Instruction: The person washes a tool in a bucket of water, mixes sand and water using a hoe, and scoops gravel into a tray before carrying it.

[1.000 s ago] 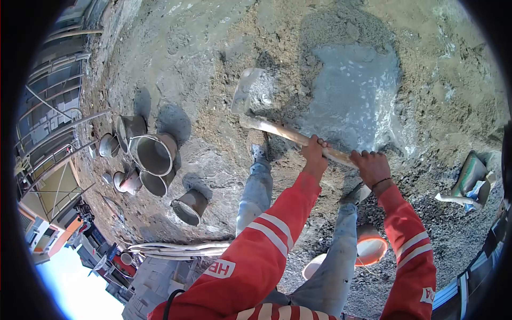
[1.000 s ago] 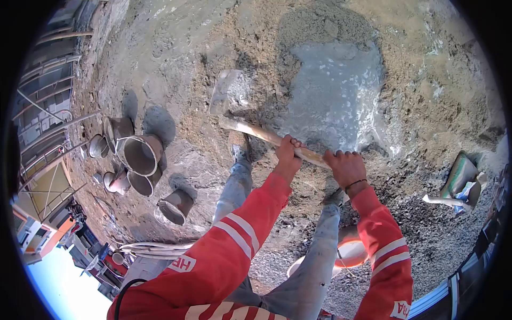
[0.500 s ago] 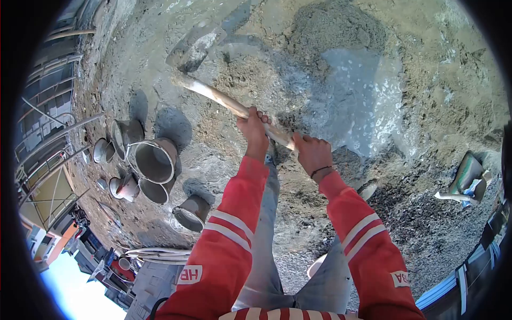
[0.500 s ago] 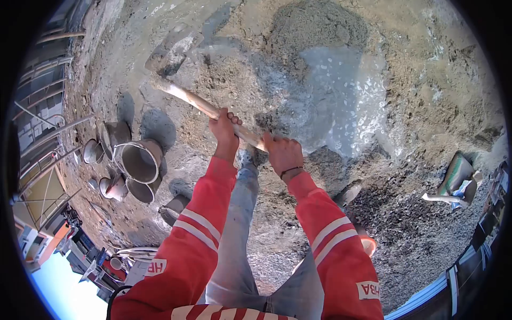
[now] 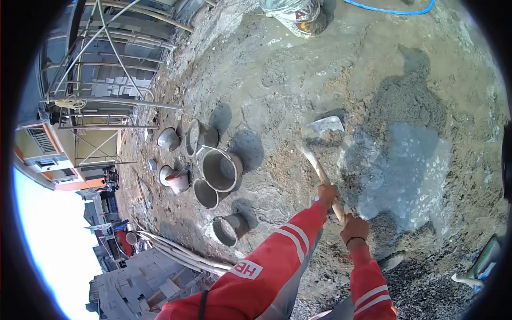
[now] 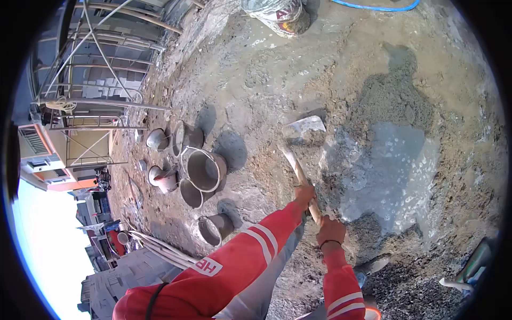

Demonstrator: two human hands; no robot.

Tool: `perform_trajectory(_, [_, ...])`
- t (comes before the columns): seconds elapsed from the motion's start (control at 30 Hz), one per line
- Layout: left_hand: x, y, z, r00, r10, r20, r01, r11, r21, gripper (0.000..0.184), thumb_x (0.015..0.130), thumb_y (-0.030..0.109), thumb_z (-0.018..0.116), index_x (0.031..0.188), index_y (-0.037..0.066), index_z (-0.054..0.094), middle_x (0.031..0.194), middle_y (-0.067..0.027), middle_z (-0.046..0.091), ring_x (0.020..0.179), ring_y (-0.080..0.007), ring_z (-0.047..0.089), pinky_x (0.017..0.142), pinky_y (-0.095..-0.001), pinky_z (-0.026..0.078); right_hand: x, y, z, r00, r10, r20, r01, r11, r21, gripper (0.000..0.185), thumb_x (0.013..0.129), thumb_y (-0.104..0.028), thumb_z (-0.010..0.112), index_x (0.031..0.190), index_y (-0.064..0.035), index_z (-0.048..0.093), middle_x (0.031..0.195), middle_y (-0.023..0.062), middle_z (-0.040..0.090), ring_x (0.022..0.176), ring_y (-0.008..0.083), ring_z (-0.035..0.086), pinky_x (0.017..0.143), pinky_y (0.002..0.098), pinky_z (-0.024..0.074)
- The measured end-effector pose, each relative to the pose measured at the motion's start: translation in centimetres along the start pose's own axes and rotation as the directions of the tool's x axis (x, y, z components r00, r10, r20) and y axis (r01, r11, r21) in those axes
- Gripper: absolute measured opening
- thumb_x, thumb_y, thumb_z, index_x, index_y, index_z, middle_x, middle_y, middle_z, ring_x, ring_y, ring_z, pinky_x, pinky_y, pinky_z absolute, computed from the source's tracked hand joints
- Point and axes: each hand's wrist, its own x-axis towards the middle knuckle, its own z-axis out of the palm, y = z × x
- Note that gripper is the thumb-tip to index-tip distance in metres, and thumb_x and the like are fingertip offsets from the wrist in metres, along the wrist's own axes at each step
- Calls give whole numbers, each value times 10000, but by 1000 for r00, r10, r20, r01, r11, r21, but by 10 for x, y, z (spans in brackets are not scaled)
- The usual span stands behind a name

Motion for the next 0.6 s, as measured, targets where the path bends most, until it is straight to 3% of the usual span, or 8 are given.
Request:
perform_trajectory(0.03, [83, -99, -9, 790, 488, 370, -613, 624, 485, 144, 763, 116, 594, 740, -24, 571, 620, -149, 596, 510, -236, 584, 443, -389, 455, -14, 17, 8, 997, -16, -69, 10, 997, -81, 281, 720, -169, 649, 993, -108, 621, 821, 132, 678, 844, 333, 670, 697, 450, 531])
perform_trajectory(0.07, [47, -85, 10, 967, 215, 135, -253, 848, 466, 221, 788, 158, 593, 869, -48, 604, 612, -136, 597, 596, -207, 636, 533, -346, 507, -26, 30, 6, 998, 42, -46, -45, 996, -78, 311, 698, -162, 655, 1004, -120, 623, 827, 130, 679, 839, 341, 671, 715, 448, 534])
perform_trajectory(0.1, [-59, -19, 27, 995, 76, -65, -62, 979, 193, 379, 788, 184, 606, 1033, -97, 537, 649, -147, 597, 607, -211, 638, 561, -374, 517, -42, 39, -15, 995, 94, 28, -92, 993, -74, 344, 678, -160, 666, 1015, -109, 620, 824, 135, 678, 822, 345, 672, 720, 446, 539])
perform_trajectory(0.17, [-92, -28, 43, 951, 243, -191, -214, 963, 162, 449, 784, 166, 623, 1111, -93, 456, 676, -132, 594, 584, -213, 621, 525, -382, 504, -60, 72, -6, 998, 46, -48, -50, 993, -105, 351, 650, -157, 686, 990, -113, 612, 788, 140, 670, 783, 350, 672, 673, 475, 527])
perform_trajectory(0.23, [-89, -102, 54, 995, -29, -100, 30, 1000, 10, 380, 777, 110, 640, 1058, -64, 453, 667, -101, 573, 516, -196, 579, 451, -362, 475, -98, 111, 12, 990, -92, -106, 84, 993, -83, 323, 627, -168, 710, 922, -115, 589, 731, 146, 652, 708, 365, 659, 615, 508, 503])
perform_trajectory(0.3, [-155, -84, 58, 985, 159, -75, -171, 962, -211, 323, 787, 78, 623, 1033, -22, 438, 678, -77, 553, 469, -164, 539, 406, -332, 458, -122, 128, 18, 993, -84, -85, 83, 996, -17, 290, 638, -138, 677, 890, -115, 534, 728, 127, 647, 676, 369, 647, 613, 506, 497])
perform_trajectory(0.37, [-178, -69, 54, 991, 131, -33, -135, 928, -346, 267, 803, 47, 589, 1017, 1, 435, 684, -65, 532, 464, -150, 527, 403, -315, 459, -131, 126, 22, 989, -77, -124, 72, 996, -47, 283, 639, -130, 676, 883, -114, 532, 736, 122, 648, 676, 370, 643, 615, 503, 498])
perform_trajectory(0.6, [-47, 70, 20, 885, 452, -113, -454, 891, 6, 325, 775, 77, 620, 1025, -34, 443, 724, -164, 571, 560, -255, 598, 512, -416, 471, 13, -3, -3, 966, 21, -259, 19, 989, 149, 376, 638, -158, 732, 969, -125, 557, 778, 131, 652, 721, 368, 643, 631, 488, 499])
